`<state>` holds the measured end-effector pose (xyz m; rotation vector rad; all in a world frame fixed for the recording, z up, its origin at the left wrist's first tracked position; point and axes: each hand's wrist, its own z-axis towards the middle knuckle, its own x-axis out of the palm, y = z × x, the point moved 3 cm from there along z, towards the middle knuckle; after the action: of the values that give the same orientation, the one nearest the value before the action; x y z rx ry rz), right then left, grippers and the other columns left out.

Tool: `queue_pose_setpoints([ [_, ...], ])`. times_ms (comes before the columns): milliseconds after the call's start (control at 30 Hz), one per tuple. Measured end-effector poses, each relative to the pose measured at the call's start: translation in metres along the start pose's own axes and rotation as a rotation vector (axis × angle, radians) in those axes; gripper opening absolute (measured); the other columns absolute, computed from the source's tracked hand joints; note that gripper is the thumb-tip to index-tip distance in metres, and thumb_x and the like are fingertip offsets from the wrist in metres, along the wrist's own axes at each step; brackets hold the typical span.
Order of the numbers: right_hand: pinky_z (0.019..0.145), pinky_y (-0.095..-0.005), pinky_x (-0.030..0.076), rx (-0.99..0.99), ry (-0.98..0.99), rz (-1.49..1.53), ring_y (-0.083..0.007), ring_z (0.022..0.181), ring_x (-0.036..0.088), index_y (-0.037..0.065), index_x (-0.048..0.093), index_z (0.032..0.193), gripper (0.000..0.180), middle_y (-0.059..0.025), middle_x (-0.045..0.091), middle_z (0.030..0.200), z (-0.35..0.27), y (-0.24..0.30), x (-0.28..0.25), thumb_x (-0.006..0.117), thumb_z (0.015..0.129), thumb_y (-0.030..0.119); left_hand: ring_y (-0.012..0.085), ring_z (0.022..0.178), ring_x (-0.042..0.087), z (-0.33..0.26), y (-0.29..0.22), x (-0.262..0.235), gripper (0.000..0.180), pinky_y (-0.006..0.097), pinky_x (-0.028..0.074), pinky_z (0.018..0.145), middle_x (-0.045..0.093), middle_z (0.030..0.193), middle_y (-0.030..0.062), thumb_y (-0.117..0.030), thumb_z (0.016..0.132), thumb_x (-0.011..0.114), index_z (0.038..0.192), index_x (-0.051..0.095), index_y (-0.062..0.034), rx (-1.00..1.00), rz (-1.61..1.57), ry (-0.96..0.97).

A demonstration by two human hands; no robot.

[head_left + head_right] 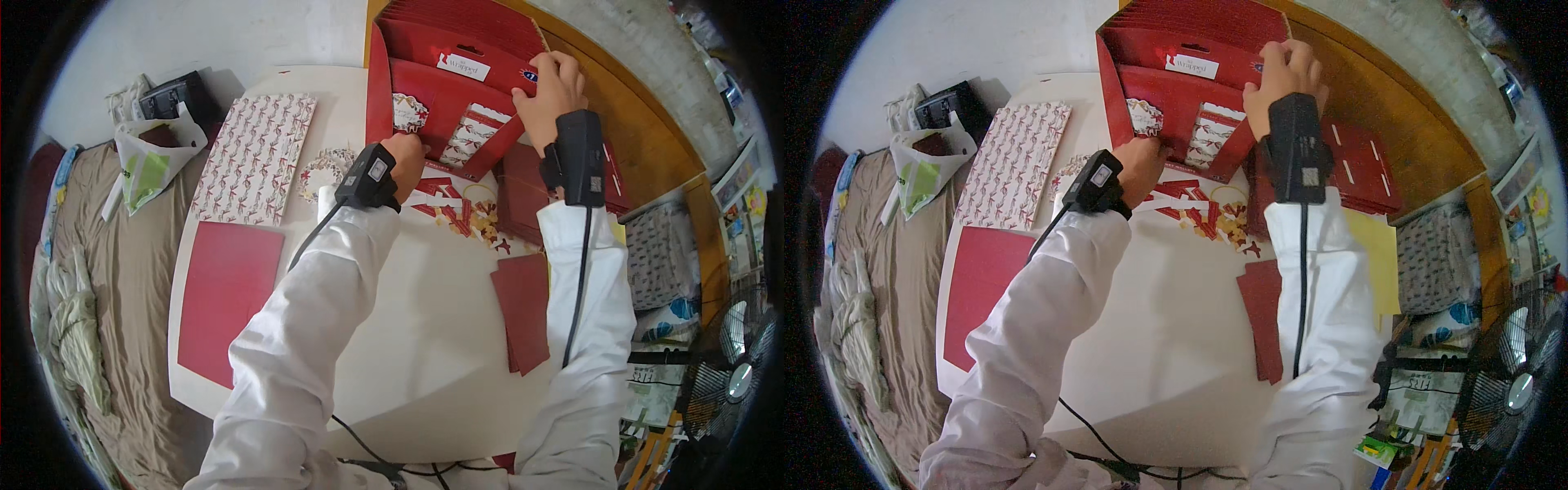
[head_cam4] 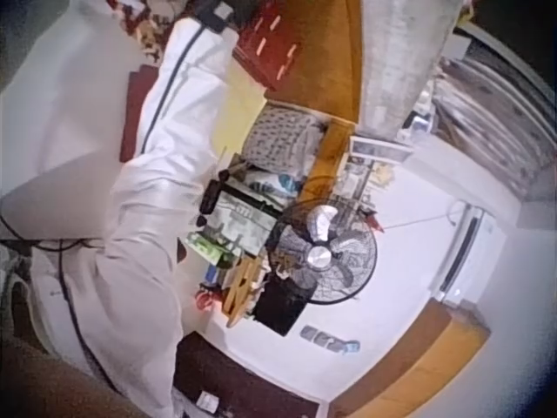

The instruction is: Assembling red money wallets and inserting greeting cards into folders on a desk.

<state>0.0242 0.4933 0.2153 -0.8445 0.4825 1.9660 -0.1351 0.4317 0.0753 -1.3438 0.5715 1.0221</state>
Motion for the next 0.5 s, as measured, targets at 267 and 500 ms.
queue_pose_setpoints([
  [267, 0.091, -0.0468, 0.038, -0.048, -0.293, 0.049, -0.0337, 0.113, 0.041, 0.015, 0.047, 0.122, 0.058, -0.0132, 0.039, 0.124, -0.035, 0.003, -0.025, 0.07, 0.07, 0.027, 0.0379, 0.079, 0.061, -0.011, 0.03, 0.0, 0.025, 0.044, 0.049, 0.069, 0.063, 0.082, 0.0219, -0.022, 0.081, 0.049, 0.081, 0.063, -0.0019, 0.17, -0.085, -0.204],
  [500, 0.084, -0.0417, 0.045, -0.225, -0.554, 0.039, -0.0345, 0.097, 0.053, 0.01, 0.053, 0.112, 0.043, -0.0154, 0.05, 0.11, -0.079, 0.054, -0.081, 0.066, 0.076, 0.031, 0.0363, 0.076, 0.06, -0.102, -0.007, -0.078, 0.033, 0.042, 0.047, 0.067, 0.063, 0.08, 0.0183, -0.036, 0.083, 0.051, 0.097, 0.062, -0.0079, 0.166, -0.02, -0.431],
])
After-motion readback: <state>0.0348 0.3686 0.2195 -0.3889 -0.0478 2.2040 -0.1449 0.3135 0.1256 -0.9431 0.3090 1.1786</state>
